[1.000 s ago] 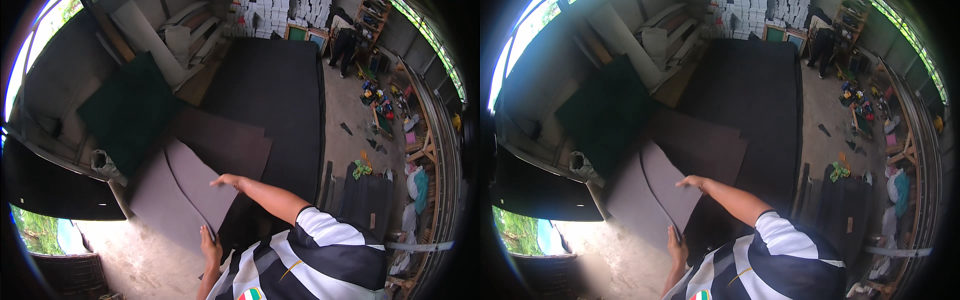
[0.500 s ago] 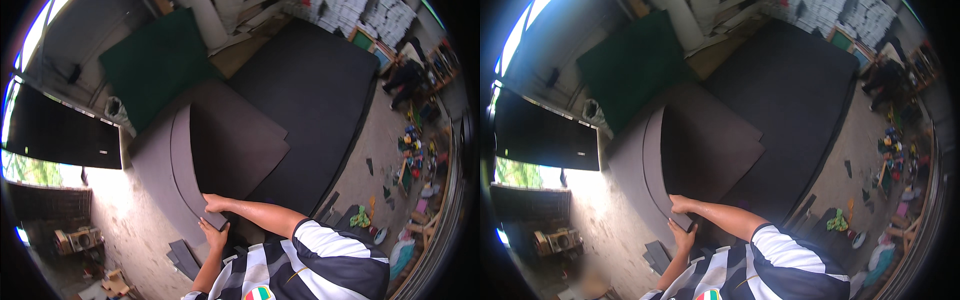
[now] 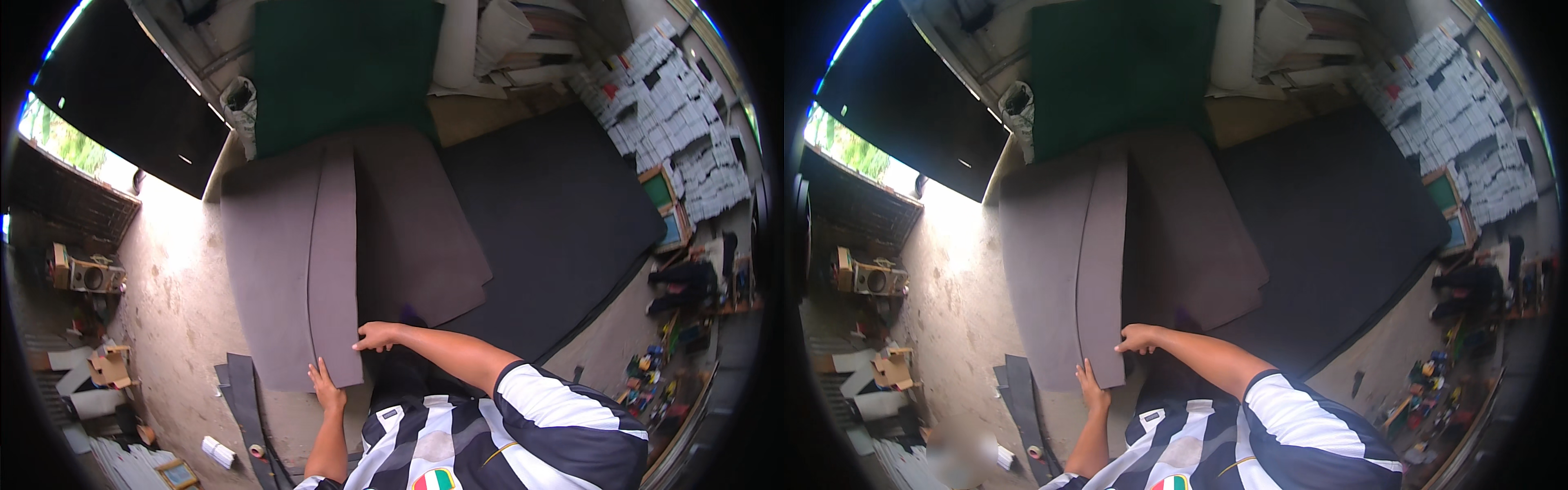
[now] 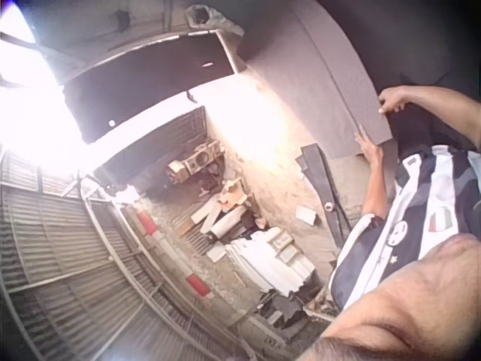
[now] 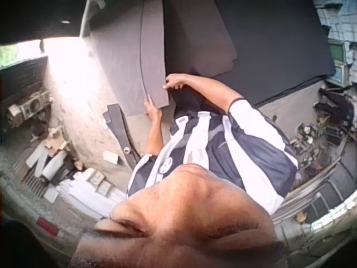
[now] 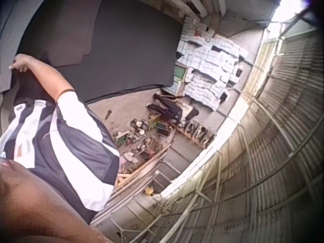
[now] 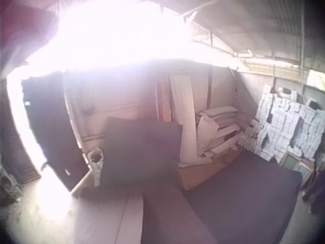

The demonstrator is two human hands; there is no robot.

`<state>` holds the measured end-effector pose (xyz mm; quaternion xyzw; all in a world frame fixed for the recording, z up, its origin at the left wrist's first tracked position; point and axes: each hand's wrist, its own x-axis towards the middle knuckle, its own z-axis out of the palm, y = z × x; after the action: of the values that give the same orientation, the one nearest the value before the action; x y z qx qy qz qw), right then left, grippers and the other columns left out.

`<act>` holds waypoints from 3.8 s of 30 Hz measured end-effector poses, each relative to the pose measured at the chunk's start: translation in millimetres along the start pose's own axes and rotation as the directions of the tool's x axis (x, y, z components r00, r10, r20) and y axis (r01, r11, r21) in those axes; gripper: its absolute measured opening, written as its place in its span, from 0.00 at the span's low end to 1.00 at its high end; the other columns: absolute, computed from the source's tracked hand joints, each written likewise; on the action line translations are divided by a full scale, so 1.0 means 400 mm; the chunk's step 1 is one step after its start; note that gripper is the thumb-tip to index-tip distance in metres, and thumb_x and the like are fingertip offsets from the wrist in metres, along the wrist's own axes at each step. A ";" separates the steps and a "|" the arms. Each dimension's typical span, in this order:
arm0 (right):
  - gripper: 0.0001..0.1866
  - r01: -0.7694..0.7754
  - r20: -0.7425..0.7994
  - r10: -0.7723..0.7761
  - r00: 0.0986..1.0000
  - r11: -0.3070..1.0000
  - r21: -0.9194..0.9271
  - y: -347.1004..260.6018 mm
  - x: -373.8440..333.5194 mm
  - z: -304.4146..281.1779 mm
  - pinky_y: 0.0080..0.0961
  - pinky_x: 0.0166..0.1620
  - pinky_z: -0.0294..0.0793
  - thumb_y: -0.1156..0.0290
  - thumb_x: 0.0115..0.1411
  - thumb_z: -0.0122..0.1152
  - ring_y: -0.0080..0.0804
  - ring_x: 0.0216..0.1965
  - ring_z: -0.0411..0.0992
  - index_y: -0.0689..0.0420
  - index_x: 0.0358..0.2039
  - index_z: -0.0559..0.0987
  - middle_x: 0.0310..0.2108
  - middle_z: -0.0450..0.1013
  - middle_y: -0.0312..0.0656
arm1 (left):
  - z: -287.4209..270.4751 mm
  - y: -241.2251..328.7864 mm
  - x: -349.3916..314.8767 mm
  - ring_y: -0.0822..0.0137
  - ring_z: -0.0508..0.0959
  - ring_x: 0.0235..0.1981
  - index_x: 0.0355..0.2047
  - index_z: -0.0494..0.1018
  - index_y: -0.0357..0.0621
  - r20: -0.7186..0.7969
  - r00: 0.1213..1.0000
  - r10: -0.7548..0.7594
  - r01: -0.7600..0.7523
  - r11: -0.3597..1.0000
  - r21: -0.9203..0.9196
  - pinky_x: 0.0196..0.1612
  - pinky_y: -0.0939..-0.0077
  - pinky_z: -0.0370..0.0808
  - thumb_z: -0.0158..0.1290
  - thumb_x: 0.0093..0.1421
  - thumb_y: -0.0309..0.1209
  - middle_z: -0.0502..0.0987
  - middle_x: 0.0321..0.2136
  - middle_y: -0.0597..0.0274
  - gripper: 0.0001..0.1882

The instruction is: The person folds large gray foam sheets by hand in a workshop. They repeatedly unfold and refold the sheets into smaller rectangles, stacking them on the floor.

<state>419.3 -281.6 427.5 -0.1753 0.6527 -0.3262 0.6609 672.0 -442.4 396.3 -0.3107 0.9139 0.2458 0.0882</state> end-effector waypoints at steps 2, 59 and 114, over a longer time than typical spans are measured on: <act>0.36 -0.042 0.021 0.044 0.999 0.996 -0.077 0.042 -0.003 -0.077 0.40 0.34 0.80 0.48 0.62 0.63 0.37 0.32 0.78 0.55 0.65 0.71 0.39 0.77 0.46 | 0.024 0.028 0.000 0.30 0.53 0.71 0.74 0.52 0.55 0.053 0.997 -0.060 0.058 0.997 0.044 0.68 0.43 0.61 0.59 0.53 0.22 0.52 0.71 0.37 0.48; 0.66 -0.276 -0.523 0.339 0.782 0.941 0.198 0.795 0.650 -2.104 0.48 0.72 0.53 0.57 0.47 0.80 0.55 0.73 0.51 0.62 0.75 0.44 0.73 0.50 0.58 | 1.153 1.459 0.810 0.69 0.81 0.44 0.56 0.76 0.42 0.730 0.349 -0.588 0.712 -0.340 -0.614 0.44 0.73 0.73 0.53 0.70 0.47 0.80 0.49 0.58 0.24; 0.15 -0.143 -0.140 0.163 0.977 0.979 0.143 0.817 -0.871 -1.824 0.44 0.36 0.83 0.67 0.57 0.70 0.41 0.28 0.75 0.59 0.43 0.80 0.38 0.75 0.44 | 0.912 2.191 -0.072 0.48 0.85 0.41 0.45 0.80 0.45 -0.170 0.727 -0.665 0.641 0.746 -0.181 0.44 0.51 0.82 0.50 0.64 0.27 0.84 0.39 0.52 0.12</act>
<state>-204.8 327.3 410.2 -0.0550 0.6893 -0.3290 0.6431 162.2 357.7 436.1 -0.6424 0.7349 0.2119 0.0485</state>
